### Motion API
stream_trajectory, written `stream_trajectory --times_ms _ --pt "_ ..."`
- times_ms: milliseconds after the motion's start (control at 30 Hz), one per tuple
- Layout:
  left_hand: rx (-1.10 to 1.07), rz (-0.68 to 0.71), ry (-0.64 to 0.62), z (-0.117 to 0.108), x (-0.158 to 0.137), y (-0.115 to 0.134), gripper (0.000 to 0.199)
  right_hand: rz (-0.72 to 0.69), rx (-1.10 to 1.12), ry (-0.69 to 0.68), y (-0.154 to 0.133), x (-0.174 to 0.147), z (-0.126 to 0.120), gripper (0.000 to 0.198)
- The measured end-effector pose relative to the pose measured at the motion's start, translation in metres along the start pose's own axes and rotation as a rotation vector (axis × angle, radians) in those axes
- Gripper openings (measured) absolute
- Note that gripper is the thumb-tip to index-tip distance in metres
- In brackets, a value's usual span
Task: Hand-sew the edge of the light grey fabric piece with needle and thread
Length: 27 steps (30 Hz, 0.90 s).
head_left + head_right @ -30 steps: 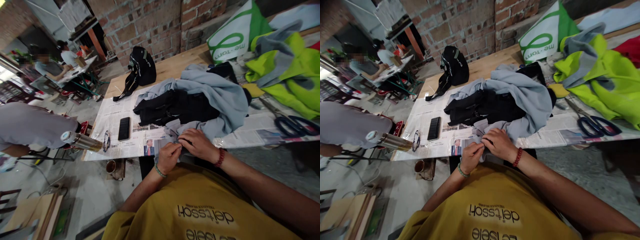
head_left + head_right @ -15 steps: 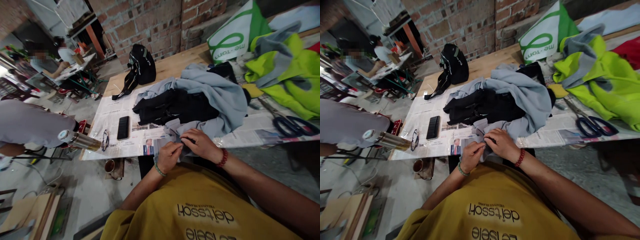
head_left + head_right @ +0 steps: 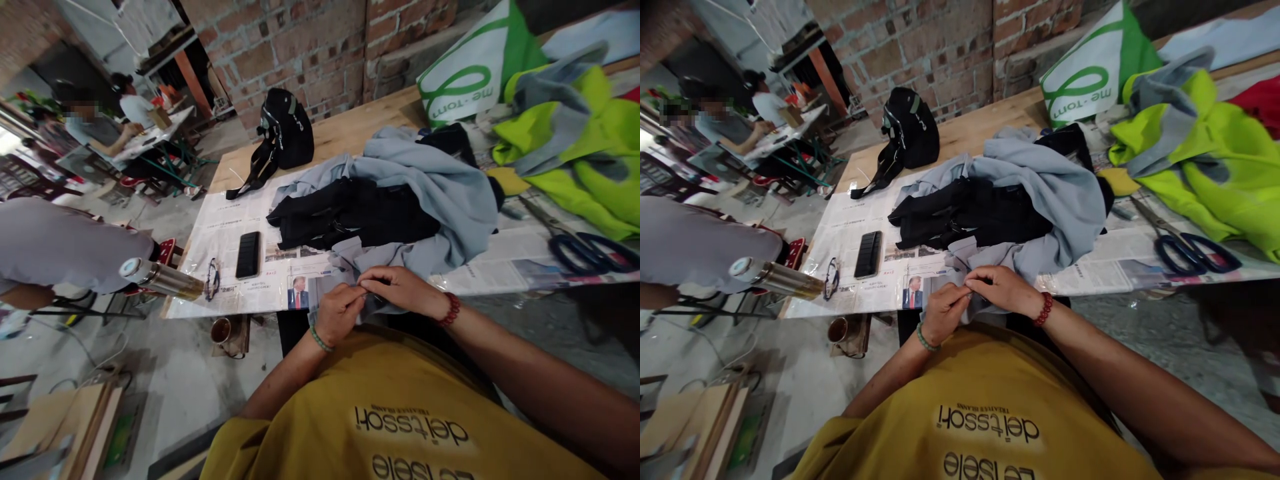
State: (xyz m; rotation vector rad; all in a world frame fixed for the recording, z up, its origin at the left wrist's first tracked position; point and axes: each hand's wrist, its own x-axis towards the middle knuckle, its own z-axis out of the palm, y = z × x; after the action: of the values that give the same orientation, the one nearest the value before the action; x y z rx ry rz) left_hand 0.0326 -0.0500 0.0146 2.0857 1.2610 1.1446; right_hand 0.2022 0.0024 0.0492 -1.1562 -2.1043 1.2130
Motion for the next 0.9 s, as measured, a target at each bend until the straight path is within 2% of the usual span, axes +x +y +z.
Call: stream_trajectory --times_ms 100,200,400,667,900 --pt "0.017 0.059 0.024 -0.0002 0.0011 0.0007 0.021 0.079 -0.036 0.016 0.0047 0.0013 0.0015 0.033" --pt "0.072 0.115 0.036 -0.0016 0.0014 0.0011 0.022 0.074 -0.051 -0.036 0.0051 0.0029 0.0018 0.035" --pt "0.163 0.184 0.019 -0.0028 0.0000 -0.0004 0.022 0.056 0.198 -0.153 -0.0027 0.0024 0.0011 0.044" --pt "0.137 0.171 0.019 -0.0006 -0.0001 -0.0023 0.021 0.108 0.356 -0.079 0.0029 0.0021 0.0026 0.034" --pt "0.099 0.149 0.036 -0.0006 -0.0009 -0.0031 0.021 0.155 0.347 -0.033 0.0046 0.0028 0.0033 0.036"
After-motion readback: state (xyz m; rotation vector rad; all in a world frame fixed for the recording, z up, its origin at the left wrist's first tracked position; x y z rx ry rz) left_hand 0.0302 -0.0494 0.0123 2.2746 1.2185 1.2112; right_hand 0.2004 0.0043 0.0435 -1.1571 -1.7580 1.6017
